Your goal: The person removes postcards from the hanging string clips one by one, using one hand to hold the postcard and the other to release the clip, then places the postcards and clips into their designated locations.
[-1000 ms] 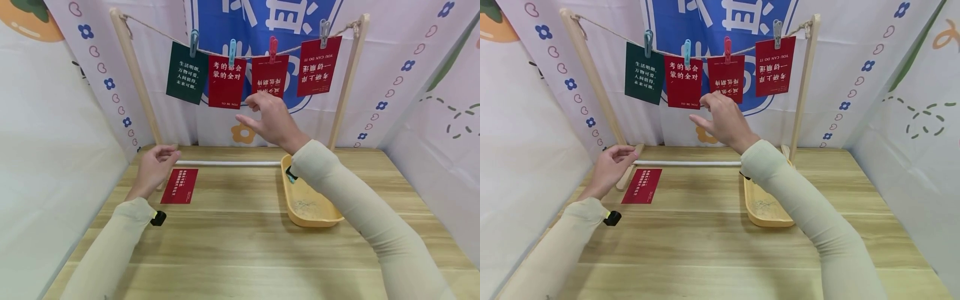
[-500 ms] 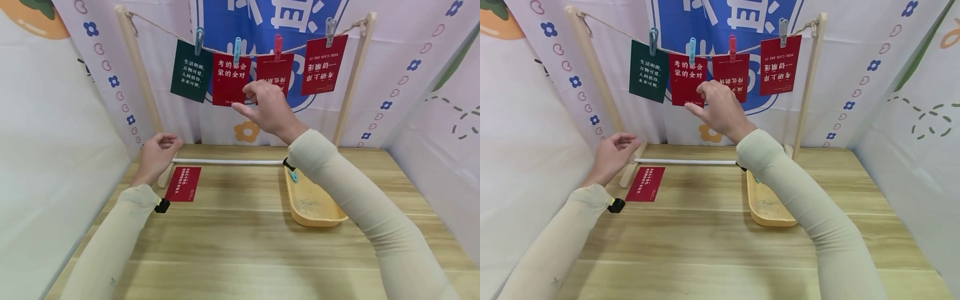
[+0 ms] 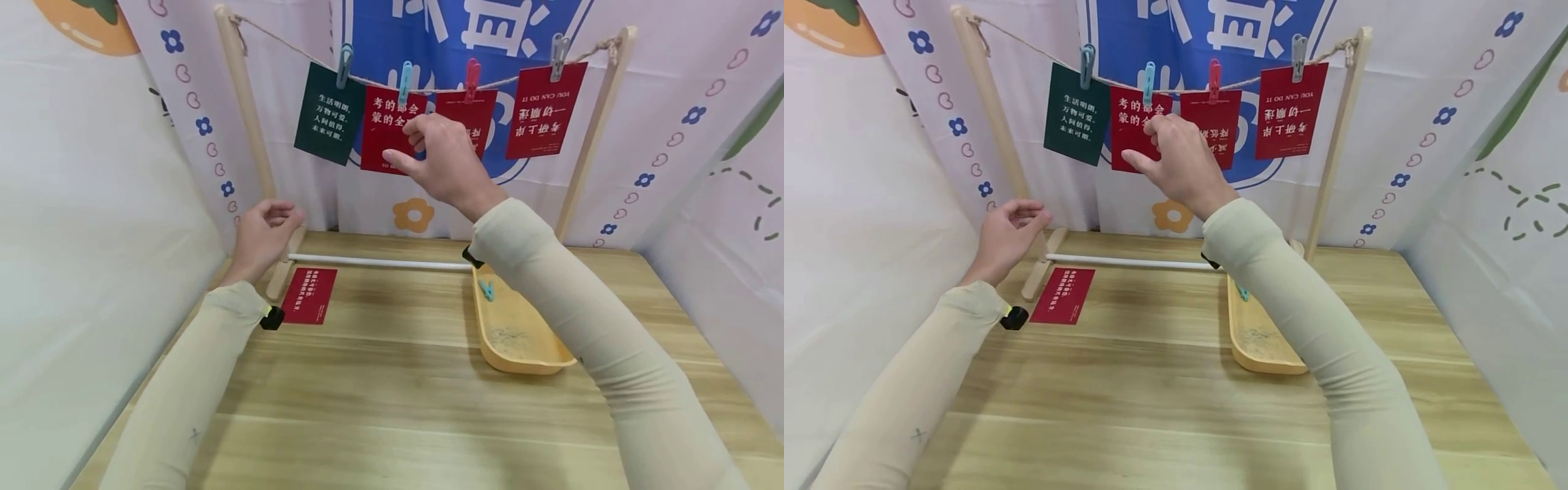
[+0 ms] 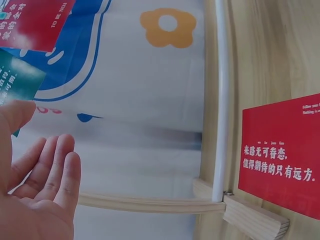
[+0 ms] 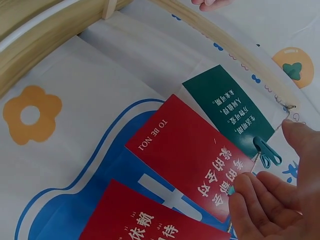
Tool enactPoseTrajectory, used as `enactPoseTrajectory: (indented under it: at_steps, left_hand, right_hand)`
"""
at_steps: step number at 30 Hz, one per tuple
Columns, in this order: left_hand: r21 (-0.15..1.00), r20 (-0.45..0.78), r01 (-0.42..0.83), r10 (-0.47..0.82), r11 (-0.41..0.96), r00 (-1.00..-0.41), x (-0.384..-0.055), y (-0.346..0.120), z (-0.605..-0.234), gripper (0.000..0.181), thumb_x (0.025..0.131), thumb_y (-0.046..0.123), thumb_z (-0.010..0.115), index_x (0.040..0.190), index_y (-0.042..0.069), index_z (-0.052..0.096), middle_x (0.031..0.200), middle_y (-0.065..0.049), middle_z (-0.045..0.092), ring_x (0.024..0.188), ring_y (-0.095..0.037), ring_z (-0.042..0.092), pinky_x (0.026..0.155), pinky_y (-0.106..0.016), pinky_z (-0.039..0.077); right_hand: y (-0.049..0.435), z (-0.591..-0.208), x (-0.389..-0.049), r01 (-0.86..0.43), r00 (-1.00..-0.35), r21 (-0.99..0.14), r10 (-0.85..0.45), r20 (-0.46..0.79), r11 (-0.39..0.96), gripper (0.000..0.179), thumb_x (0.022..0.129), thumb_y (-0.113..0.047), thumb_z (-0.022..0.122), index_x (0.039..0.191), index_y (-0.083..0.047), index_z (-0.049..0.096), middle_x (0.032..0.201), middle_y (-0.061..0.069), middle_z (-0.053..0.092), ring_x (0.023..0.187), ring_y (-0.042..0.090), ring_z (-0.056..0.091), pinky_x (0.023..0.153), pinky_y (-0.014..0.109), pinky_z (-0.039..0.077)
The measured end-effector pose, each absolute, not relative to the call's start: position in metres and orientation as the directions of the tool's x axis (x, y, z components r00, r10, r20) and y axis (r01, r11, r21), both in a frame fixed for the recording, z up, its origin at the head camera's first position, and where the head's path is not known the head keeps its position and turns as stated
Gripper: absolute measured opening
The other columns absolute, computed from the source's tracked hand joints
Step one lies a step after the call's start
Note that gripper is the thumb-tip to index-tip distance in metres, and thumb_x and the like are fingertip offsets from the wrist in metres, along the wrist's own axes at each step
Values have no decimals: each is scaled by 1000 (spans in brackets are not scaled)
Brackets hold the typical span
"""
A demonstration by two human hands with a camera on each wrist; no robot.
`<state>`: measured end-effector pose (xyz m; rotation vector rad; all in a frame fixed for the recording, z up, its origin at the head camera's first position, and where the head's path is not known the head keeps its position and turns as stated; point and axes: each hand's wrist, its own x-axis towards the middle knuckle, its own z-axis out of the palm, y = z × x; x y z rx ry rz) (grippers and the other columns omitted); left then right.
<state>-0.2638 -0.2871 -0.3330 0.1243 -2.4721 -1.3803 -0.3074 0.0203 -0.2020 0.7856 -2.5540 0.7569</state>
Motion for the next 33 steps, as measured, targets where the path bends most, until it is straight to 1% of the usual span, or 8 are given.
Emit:
enactPoseTrajectory:
  at_steps: [3,8,12,19,22,26,29,33]
  left_hand:
    - [838,237,83,-223,540,-946,-267,-287,-331,56,103,48,65,143,8,59,136,-13,66,126,-26,63,106,-38,55]
    - [833,266,103,-231,543,-936,-271,-288,-326,53,104,44,66,141,6,60,133,-14,66,119,-21,64,90,-16,53]
    - [828,291,116,-242,549,-926,-276,-290,-321,53,103,43,66,139,5,61,131,-13,66,114,-18,63,83,-11,51]
    - [815,321,124,-263,566,-910,-282,-290,-303,52,102,44,67,137,5,63,129,-12,67,116,-21,65,88,-18,54]
    - [803,329,122,-264,583,-906,-284,-290,-296,51,103,42,67,138,5,63,132,-15,67,122,-26,66,98,-29,58]
    - [793,326,112,-261,599,-909,-288,-290,-290,51,103,40,67,140,5,62,137,-17,67,129,-30,66,109,-43,56]
    - [796,321,106,-266,596,-909,-291,-289,-287,50,103,39,67,140,5,62,138,-18,68,130,-31,66,110,-45,56]
    - [797,332,116,-269,593,-904,-293,-288,-284,49,103,38,68,139,4,63,137,-18,68,128,-30,66,108,-42,56]
  right_hand:
    - [19,-199,-307,-589,-790,-391,-404,461,707,61,97,-44,75,145,-9,60,139,9,67,122,21,64,106,37,59]
    - [15,-195,-309,-578,-801,-397,-402,444,713,60,98,-44,74,145,-10,59,139,8,67,123,20,63,107,36,58]
    - [12,-190,-312,-581,-795,-382,-401,454,719,57,99,-43,73,143,-9,60,137,8,67,120,19,64,107,32,58]
    - [9,-177,-315,-577,-798,-379,-399,453,724,58,99,-44,71,145,-10,59,138,7,69,122,19,65,105,30,58]
    - [9,-173,-316,-578,-795,-371,-399,456,727,56,100,-45,70,144,-10,60,135,7,69,121,18,65,104,29,59]
    - [6,-169,-316,-569,-800,-373,-388,458,733,55,100,-45,70,143,-11,61,134,5,68,120,16,62,104,28,58]
    - [3,-166,-317,-570,-799,-376,-385,463,730,56,100,-44,70,145,-12,60,133,5,67,120,16,60,105,26,57]
    - [-2,-161,-318,-572,-796,-373,-384,468,731,56,100,-44,70,146,-13,59,135,5,66,121,15,61,107,25,55]
